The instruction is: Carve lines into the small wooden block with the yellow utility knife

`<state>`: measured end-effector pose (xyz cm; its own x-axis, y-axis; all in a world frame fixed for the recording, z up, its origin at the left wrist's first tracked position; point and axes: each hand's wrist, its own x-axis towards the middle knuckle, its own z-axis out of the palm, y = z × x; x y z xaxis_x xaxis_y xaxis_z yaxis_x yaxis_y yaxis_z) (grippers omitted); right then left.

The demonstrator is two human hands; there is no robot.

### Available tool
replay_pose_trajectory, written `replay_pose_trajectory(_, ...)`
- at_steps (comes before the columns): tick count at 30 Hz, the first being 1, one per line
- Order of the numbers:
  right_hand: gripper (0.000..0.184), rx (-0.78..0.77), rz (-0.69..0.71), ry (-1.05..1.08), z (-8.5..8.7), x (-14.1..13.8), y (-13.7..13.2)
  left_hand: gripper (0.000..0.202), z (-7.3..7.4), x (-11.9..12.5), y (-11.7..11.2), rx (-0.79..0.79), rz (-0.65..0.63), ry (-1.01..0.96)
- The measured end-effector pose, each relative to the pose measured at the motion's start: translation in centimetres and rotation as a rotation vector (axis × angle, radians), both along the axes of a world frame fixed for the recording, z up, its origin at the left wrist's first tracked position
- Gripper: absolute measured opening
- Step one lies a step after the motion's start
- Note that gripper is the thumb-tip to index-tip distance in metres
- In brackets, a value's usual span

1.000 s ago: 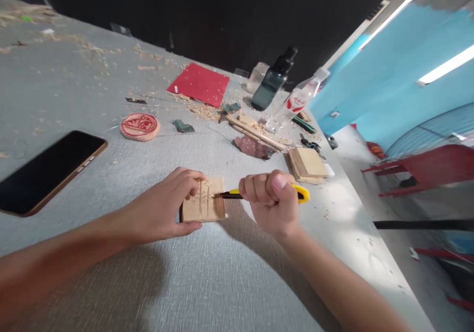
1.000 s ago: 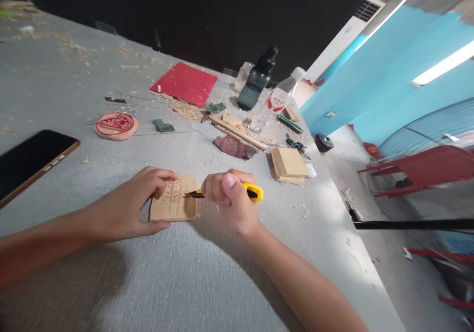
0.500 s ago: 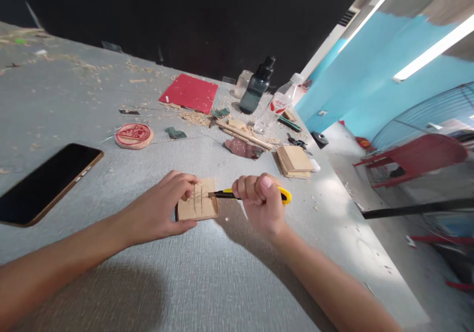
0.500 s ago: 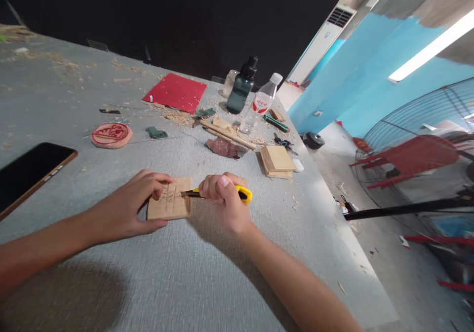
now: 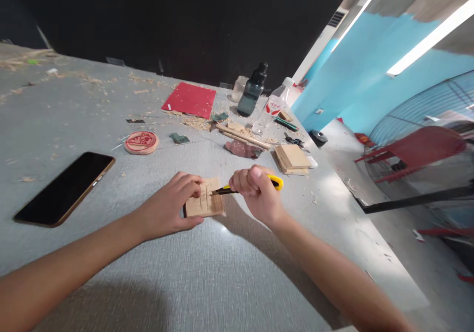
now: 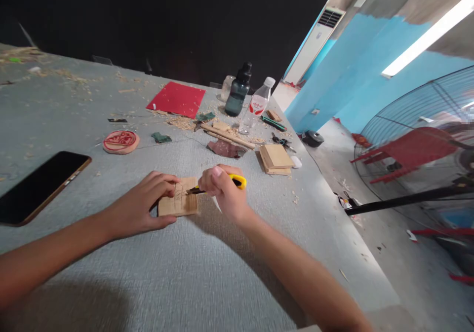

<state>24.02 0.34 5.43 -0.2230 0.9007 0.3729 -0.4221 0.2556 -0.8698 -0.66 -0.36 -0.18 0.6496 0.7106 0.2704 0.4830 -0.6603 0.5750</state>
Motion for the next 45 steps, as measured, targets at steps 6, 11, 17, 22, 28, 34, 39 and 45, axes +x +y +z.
replay_pose_trajectory(6,0.063,-0.007,0.327,-0.060,1.5,-1.8,3.3,0.044,0.1,0.2,-0.1,-0.027,0.030,-0.041)
replay_pose_trajectory(11,0.061,-0.028,0.602,-0.075,1.7,-3.0,6.0,0.076,-0.3,0.3,-0.2,-0.135,0.114,-0.097)
replay_pose_trajectory(17,0.053,-0.069,0.749,-0.091,2.1,-3.5,6.9,0.083,-0.6,0.2,-0.4,-0.189,0.125,-0.064)
replay_pose_trajectory(22,0.052,-0.162,0.702,-0.335,3.8,-3.4,5.6,0.080,-0.8,-0.1,-0.6,-0.131,0.073,-0.046)
replay_pose_trajectory(28,0.056,-0.229,0.570,-0.207,4.2,-4.0,5.2,0.082,-1.2,-0.4,-1.0,-0.166,0.117,-0.034)
replay_pose_trajectory(34,0.053,-0.235,0.564,-0.200,3.9,-3.7,5.4,0.085,-0.8,-0.2,-0.9,-0.137,0.124,-0.016)
replay_pose_trajectory(39,0.050,-0.192,0.547,-0.138,3.0,-3.4,6.4,0.072,-0.3,0.0,-0.7,-0.073,0.109,-0.023)
replay_pose_trajectory(45,0.049,-0.192,0.572,-0.172,2.9,-3.4,6.6,0.078,-0.3,0.0,-0.7,-0.073,0.099,-0.029)
